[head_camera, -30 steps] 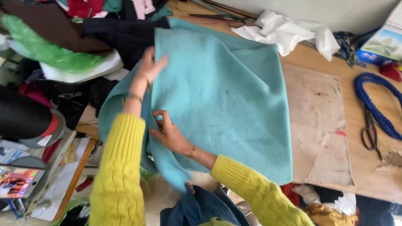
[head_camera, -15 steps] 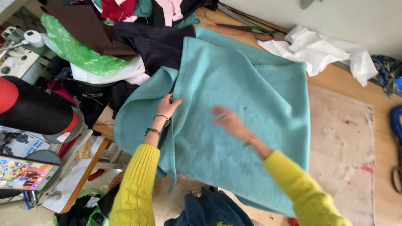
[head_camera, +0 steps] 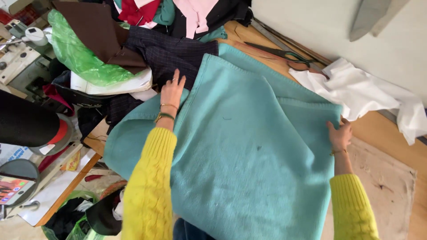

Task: Laying out and smoothing fabric on a workbench and aligning a garment pattern piece on top.

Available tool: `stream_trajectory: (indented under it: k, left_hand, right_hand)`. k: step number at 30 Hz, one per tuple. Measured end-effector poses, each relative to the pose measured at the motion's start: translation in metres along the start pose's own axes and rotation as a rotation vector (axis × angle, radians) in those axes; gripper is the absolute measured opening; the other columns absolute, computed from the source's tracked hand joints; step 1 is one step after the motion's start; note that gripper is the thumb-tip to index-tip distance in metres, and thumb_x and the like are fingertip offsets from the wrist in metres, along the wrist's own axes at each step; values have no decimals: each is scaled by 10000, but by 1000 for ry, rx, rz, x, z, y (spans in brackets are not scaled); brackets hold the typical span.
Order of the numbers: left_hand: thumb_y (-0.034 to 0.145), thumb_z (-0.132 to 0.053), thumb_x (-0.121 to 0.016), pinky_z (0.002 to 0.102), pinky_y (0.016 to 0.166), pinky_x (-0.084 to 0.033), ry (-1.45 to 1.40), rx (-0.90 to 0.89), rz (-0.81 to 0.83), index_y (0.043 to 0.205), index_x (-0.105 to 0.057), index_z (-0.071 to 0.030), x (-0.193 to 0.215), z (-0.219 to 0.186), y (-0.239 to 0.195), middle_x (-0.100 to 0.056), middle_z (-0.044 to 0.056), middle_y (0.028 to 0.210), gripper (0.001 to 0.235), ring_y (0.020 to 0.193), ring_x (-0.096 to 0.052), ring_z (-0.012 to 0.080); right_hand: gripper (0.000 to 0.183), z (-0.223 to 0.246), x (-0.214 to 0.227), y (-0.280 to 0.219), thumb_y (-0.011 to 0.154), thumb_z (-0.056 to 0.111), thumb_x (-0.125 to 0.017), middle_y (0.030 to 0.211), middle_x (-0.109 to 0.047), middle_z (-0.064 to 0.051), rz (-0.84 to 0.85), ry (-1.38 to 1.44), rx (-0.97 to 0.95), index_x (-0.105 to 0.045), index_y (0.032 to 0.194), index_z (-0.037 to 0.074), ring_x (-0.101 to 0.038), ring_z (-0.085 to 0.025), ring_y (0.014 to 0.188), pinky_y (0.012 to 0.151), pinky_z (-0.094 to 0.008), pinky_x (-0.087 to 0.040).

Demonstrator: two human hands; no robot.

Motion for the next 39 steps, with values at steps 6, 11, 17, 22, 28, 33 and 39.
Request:
stream_trajectory:
  k: [6,11,17,22,28,33,39]
  left_hand:
    - [821,-55,-636,341,491,-481,163,-77,81,1039,-710,-167,-82,-6,11,-635,123,1137,256,621,-584,224]
    - [946,-61,-478,428,604,-522,173,156,694,1184,-756,-127,-162,10,23,-732,110,1136,372,914,-713,304]
    - [898,-495,-672,485,866,-504,-117,281,958,1290,-668,-223,-80,-13,29,-631,60,1303,478,1186,-564,360]
    - [839,-86,-609,345,518,-520,67,171,218,745,-715,-154,-100,-28,23,-662,55,777,157,719,-629,241]
    - [728,-509,-892,403,659,-626,-168,296,478,1218,-581,-33,-92,-37,16,-595,239,1319,750,924,-681,309]
    - [890,-63,-562,342,510,-561,18,227,226,832,-696,-120,-106,-45,12,-638,68,833,156,693,-660,232]
    - [957,-174,-576,344,694,-570,-55,485,313,1022,-613,-71,-125,-5,25,-682,109,975,128,852,-695,239]
  right_hand:
    - [744,-1,4,6,876,448,-782,1180,-617,-139,64,155,-66,-501,1440,54,-590,-299,1057,873,-477,-437]
    - [452,10,3,4,923,330,-755,996,-677,-47,191,430,-79,-670,1299,95,-627,-137,868,708,-310,-496]
    - [489,25,5,-15,912,344,-776,1150,-704,-102,336,660,-267,-656,1246,7,-674,-211,997,838,-347,-589]
    - [535,84,46,-48,865,473,-750,1196,-690,21,391,742,-422,-657,1275,142,-653,-133,1078,967,-277,-543]
    - [578,109,71,-62,857,476,-733,1302,-669,41,394,866,-405,-623,1333,166,-629,-103,1200,1078,-292,-523]
    - [493,135,96,-83,903,437,-707,1295,-672,18,394,929,-311,-633,1306,162,-633,-121,1210,1084,-305,-534]
    - [406,156,124,-104,959,393,-687,1241,-700,-25,381,1003,-144,-663,1252,112,-671,-125,1115,1014,-305,-574]
Point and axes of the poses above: each hand's wrist, its own y-axis towards the middle knuckle, its own x-axis out of the back of the hand, z = x × y, the point moved 7 cm from there along y, towards the middle knuckle
